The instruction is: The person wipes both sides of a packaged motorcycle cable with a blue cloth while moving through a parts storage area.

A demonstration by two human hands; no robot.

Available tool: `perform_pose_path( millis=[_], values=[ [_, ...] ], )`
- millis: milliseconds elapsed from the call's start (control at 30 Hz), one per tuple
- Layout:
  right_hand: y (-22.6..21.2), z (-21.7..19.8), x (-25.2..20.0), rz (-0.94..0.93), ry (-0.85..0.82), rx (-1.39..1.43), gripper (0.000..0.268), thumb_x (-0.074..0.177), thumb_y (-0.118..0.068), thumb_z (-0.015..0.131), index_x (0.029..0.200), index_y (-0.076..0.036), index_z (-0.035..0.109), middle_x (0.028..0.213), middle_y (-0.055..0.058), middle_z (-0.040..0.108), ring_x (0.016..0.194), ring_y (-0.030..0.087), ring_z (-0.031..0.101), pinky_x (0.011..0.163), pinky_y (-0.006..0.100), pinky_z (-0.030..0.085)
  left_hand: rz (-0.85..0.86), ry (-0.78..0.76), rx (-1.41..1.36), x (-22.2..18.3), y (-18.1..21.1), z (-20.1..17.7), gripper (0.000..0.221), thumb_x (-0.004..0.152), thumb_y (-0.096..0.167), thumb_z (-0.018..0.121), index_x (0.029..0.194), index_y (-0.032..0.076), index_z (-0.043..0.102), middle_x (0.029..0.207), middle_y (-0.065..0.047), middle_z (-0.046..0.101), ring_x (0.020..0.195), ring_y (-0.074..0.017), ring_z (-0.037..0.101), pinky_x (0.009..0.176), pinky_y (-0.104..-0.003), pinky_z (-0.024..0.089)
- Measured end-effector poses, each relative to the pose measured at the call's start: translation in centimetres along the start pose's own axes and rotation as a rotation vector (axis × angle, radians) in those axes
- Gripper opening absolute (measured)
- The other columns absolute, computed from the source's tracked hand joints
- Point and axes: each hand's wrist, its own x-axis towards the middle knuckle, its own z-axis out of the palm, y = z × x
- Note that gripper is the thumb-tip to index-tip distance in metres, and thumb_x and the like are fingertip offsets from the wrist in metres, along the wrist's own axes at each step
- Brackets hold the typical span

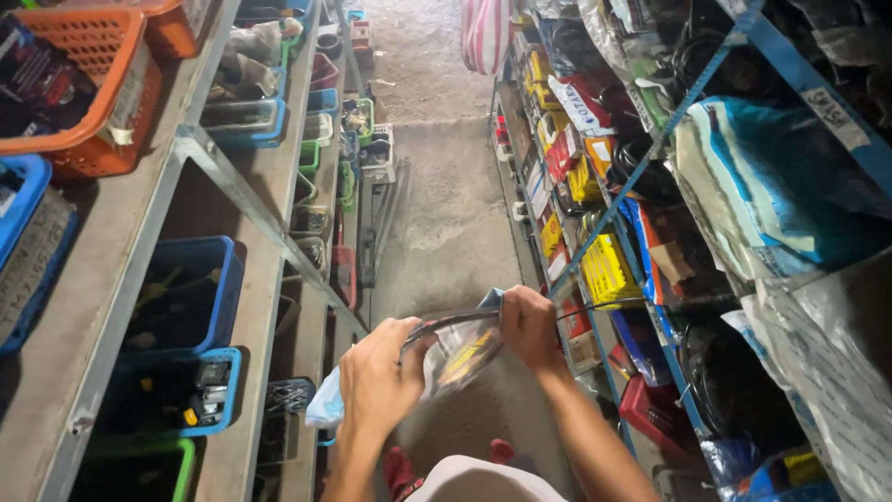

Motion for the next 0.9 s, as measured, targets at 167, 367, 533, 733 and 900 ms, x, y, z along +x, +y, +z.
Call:
perform_pose_path(
  millis=[167,367,533,733,900],
  values=[
    [-0.6,2.5,1.1,-0.33,0.104,0.038,0.044,0.103,-0.016,0.043,0.059,-0.018,0.037,0.051,-0.006,0.038,0.044,0.01,0.029,0.041,0.028,0.026,0.021,0.024,-0.081,-1.0,0.5,1.6,0.02,0.076,0.009,0.08,0.095,0.008,0.071,0.077,-0.003,0.071,0.055,-0.0218,0.063,0.052,-0.034,0.048],
    [-0.2,0.3,1.6,-0.216,-0.015,0.006,0.037,0.097,-0.013,0.05,0.061,-0.006,0.044,0.058,0.006,0.041,0.048,0.024,0.034,0.049,0.04,0.03,0.037,0.088,-0.116,-0.9,-0.7,-1.9,0.018,0.076,0.006,0.074,0.094,0.006,0.072,0.078,-0.006,0.069,0.059,-0.025,0.059,0.057,-0.034,0.047],
    [0.8,0.3,0.6,-0.189,-0.018,-0.035,0.025,0.082,0.001,0.052,0.06,-0.005,0.041,0.056,0.006,0.039,0.047,0.023,0.031,0.048,0.038,0.029,0.007,0.056,-0.174,-1.4,-2.3,-3.0,0.02,0.074,0.002,0.075,0.094,0.004,0.073,0.078,-0.006,0.071,0.058,-0.0238,0.061,0.056,-0.033,0.048],
    [15.3,0.5,-3.1,0.039,0.153,-0.384,0.031,0.096,-0.015,0.053,0.069,-0.003,0.062,0.06,0.01,0.056,0.049,0.024,0.043,0.049,0.04,0.036,-0.047,0.061,-0.266,-1.7,-4.9,-4.5,0.023,0.075,-0.005,0.069,0.096,0.002,0.074,0.084,-0.007,0.075,0.065,-0.0183,0.065,0.061,-0.028,0.051],
    [4.6,-0.5,2.1,0.741,0.608,0.421,0.056,0.109,-0.045,0.033,0.11,-0.005,0.071,0.091,0.005,0.073,0.07,0.012,0.064,0.065,0.024,0.054,-0.237,0.127,-0.306,-0.9,-5.9,-5.1,0.014,0.084,0.001,0.069,0.097,0.001,0.073,0.069,-0.003,0.062,0.057,-0.0141,0.048,0.054,-0.027,0.041]
  ],
)
